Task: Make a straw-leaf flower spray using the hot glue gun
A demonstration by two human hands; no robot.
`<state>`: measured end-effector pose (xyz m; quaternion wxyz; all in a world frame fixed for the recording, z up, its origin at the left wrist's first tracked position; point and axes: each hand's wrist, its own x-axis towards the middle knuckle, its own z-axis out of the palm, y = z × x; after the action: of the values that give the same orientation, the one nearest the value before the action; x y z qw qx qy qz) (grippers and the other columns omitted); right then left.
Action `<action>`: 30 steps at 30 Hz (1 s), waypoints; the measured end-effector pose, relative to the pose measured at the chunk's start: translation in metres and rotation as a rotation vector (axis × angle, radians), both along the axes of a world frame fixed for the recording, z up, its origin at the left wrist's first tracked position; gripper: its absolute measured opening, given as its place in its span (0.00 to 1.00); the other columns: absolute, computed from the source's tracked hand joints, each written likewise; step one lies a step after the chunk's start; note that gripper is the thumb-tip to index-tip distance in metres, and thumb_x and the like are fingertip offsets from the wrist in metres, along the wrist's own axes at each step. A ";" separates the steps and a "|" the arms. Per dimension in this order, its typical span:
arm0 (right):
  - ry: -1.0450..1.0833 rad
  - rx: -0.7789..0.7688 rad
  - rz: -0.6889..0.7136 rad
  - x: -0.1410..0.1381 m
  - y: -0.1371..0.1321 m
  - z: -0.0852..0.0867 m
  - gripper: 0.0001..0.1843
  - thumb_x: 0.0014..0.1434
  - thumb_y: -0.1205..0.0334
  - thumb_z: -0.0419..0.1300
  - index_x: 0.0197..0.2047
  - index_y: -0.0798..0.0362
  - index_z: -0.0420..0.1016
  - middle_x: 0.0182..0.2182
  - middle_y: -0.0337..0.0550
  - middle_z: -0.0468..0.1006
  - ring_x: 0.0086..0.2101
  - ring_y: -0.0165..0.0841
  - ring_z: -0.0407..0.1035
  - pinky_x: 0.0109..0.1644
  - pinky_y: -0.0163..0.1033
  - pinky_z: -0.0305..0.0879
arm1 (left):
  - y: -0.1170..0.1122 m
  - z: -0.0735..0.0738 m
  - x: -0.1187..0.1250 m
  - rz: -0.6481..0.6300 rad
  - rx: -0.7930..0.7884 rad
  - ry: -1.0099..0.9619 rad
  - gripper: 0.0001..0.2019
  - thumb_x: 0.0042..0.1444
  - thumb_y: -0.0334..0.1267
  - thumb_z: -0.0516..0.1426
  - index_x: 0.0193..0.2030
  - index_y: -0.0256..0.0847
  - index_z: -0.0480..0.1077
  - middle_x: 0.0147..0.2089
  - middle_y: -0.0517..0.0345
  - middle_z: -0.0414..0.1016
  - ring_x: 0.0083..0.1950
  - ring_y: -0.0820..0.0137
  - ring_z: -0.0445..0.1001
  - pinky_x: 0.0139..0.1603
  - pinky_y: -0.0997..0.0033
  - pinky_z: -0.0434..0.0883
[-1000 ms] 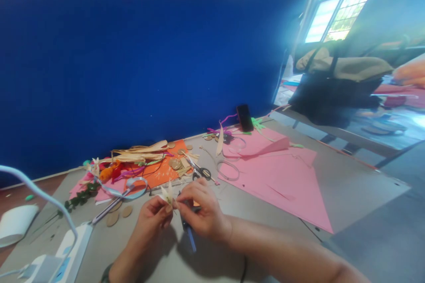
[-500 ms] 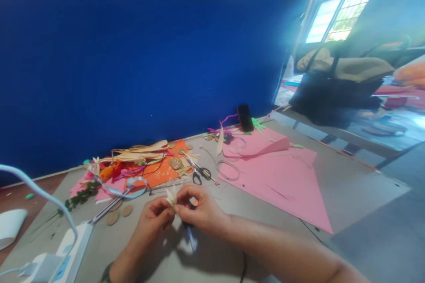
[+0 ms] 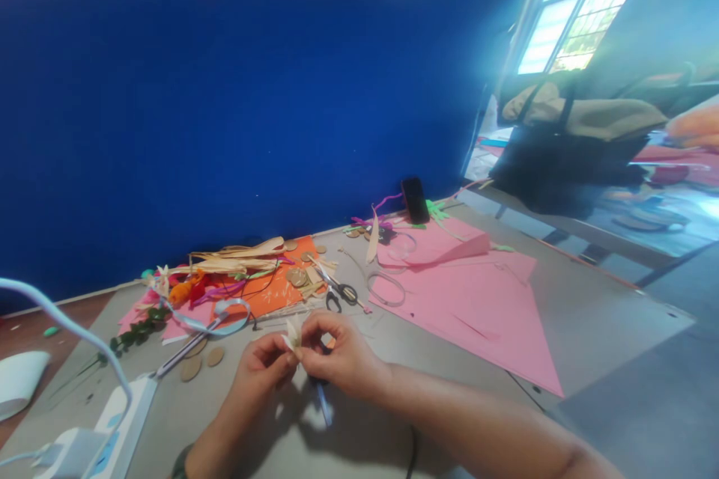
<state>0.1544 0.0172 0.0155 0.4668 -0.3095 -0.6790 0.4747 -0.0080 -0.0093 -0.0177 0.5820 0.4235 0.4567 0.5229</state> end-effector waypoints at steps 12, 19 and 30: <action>-0.013 0.080 -0.061 -0.001 0.001 -0.004 0.06 0.49 0.67 0.65 0.26 0.54 0.71 0.23 0.34 0.68 0.25 0.26 0.62 0.28 0.31 0.58 | -0.005 0.005 0.004 0.063 0.075 0.019 0.15 0.43 0.45 0.69 0.25 0.37 0.71 0.23 0.63 0.67 0.22 0.78 0.57 0.22 0.78 0.56; 0.004 0.087 -0.045 0.000 0.001 -0.001 0.05 0.50 0.67 0.64 0.26 0.54 0.70 0.23 0.34 0.68 0.25 0.26 0.62 0.29 0.32 0.58 | -0.004 0.007 0.005 0.040 0.039 -0.003 0.17 0.43 0.47 0.69 0.23 0.38 0.69 0.19 0.67 0.59 0.20 0.79 0.52 0.21 0.78 0.53; -0.005 0.072 -0.037 -0.001 0.000 -0.002 0.07 0.50 0.66 0.65 0.25 0.54 0.70 0.23 0.34 0.68 0.24 0.26 0.61 0.28 0.31 0.57 | -0.004 0.006 0.005 0.025 0.049 0.014 0.18 0.44 0.48 0.68 0.22 0.37 0.68 0.18 0.68 0.57 0.20 0.80 0.49 0.20 0.78 0.50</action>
<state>0.1535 0.0174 0.0136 0.4846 -0.3062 -0.6910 0.4403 -0.0028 -0.0128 -0.0112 0.5615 0.4354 0.4531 0.5383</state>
